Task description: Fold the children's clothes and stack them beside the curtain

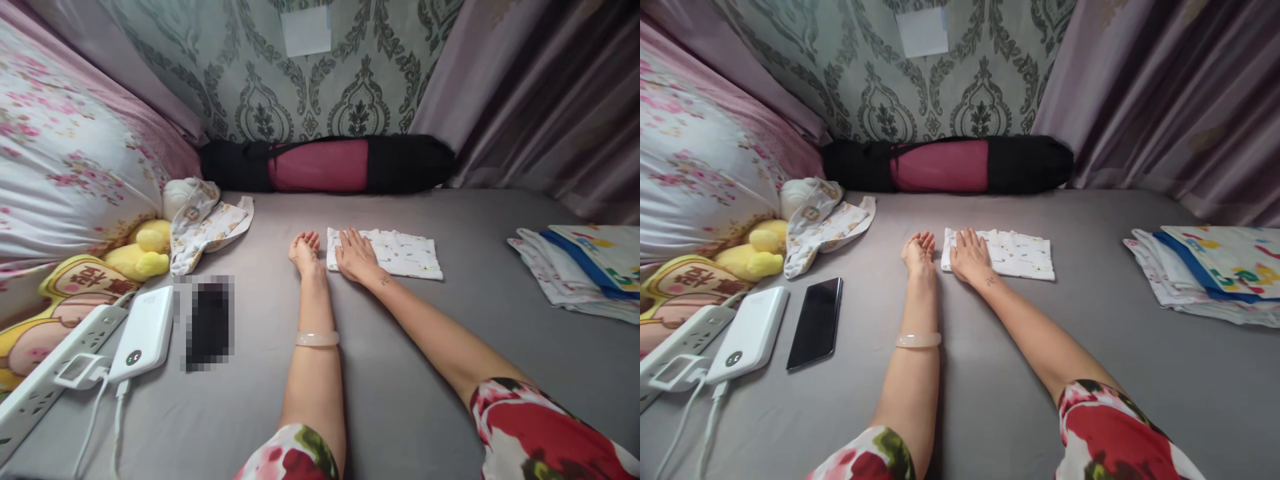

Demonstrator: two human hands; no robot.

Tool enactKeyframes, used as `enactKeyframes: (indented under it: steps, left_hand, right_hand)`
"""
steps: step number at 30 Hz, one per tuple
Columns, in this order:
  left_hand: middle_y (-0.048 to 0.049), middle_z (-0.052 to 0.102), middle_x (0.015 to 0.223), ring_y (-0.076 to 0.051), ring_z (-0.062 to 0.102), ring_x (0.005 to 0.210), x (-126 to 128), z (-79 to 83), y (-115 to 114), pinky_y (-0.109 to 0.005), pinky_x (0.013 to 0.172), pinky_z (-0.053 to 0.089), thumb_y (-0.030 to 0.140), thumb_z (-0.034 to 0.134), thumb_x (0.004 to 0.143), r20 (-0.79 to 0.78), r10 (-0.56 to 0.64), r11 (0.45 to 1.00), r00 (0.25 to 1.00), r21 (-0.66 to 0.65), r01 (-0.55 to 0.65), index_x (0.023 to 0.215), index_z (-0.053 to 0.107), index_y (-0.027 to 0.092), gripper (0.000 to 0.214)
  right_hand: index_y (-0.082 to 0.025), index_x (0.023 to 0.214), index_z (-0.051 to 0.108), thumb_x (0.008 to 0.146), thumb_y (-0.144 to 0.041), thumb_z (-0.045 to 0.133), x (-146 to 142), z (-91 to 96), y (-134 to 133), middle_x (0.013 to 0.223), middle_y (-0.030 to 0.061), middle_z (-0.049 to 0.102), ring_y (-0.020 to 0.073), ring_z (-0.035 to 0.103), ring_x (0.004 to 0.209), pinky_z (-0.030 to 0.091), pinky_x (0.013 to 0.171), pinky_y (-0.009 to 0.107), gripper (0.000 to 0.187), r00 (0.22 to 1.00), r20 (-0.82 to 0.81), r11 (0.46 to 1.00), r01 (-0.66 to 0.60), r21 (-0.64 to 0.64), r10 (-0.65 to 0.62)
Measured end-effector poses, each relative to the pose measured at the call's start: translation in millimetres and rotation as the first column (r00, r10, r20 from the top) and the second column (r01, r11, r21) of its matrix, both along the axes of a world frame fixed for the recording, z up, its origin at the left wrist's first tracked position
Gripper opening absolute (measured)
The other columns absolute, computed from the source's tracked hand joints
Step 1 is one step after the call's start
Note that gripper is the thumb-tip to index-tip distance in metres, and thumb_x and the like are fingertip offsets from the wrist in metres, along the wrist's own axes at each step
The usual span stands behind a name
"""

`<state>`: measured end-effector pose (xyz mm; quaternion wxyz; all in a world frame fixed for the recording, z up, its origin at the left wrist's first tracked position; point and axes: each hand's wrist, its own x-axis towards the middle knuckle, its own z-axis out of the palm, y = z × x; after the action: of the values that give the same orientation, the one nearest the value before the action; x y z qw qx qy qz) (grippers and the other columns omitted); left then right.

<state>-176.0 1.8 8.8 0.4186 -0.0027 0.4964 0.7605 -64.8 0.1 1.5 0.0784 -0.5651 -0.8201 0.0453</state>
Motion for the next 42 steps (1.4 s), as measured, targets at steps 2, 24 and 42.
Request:
enactKeyframes:
  steps: [2, 24, 42]
  left_hand:
    - [-0.0121, 0.067, 0.105, -0.015, 0.07, 0.089, -1, -0.4, 0, -0.026, 0.079, 0.051, 0.01, 0.043, 0.084, 0.0, 0.009, 1.0, 1.0, -0.001, -0.009, 0.102, 0.054, 0.015, 0.021]
    - [-0.0085, 0.068, 0.097, -0.014, 0.07, 0.083, -9, 4.0, -1, -0.027, 0.078, 0.052, 0.01, 0.038, 0.082, -0.03, 0.128, 0.992, 0.991, -0.02, -0.128, 0.101, 0.052, 0.018, 0.025]
    - [-0.0077, 0.07, 0.09, -0.015, 0.069, 0.083, 31, 2.6, 5, -0.025, 0.073, 0.051, 0.018, 0.044, 0.089, -0.508, -0.241, 0.934, 0.827, 0.11, 0.339, 0.096, 0.058, 0.016, 0.016]
  right_hand:
    - [-0.006, 0.149, 0.032, 0.097, -0.034, 0.024, -2, -3.7, 0, 0.157, 0.015, 0.027, 0.0265, 0.02, 0.145, 0.014, 0.117, 0.046, 0.059, 1.0, 0.005, 1.0, 0.002, -0.017, -0.002]
    - [-0.002, 0.15, 0.027, 0.096, -0.035, 0.024, -33, -5.3, -1, 0.159, 0.0144, 0.02, 0.025, 0.016, 0.146, 0.011, 0.118, 0.044, 0.063, 0.993, -0.076, 0.994, -0.098, -0.057, 0.093]
    - [-0.006, 0.151, 0.027, 0.098, -0.034, 0.019, 48, 10.4, -1, 0.159, 0.0117, 0.021, 0.0231, 0.015, 0.147, 0.009, 0.119, 0.044, 0.06, 0.994, -0.109, 1.0, -0.007, -0.029, 0.004]
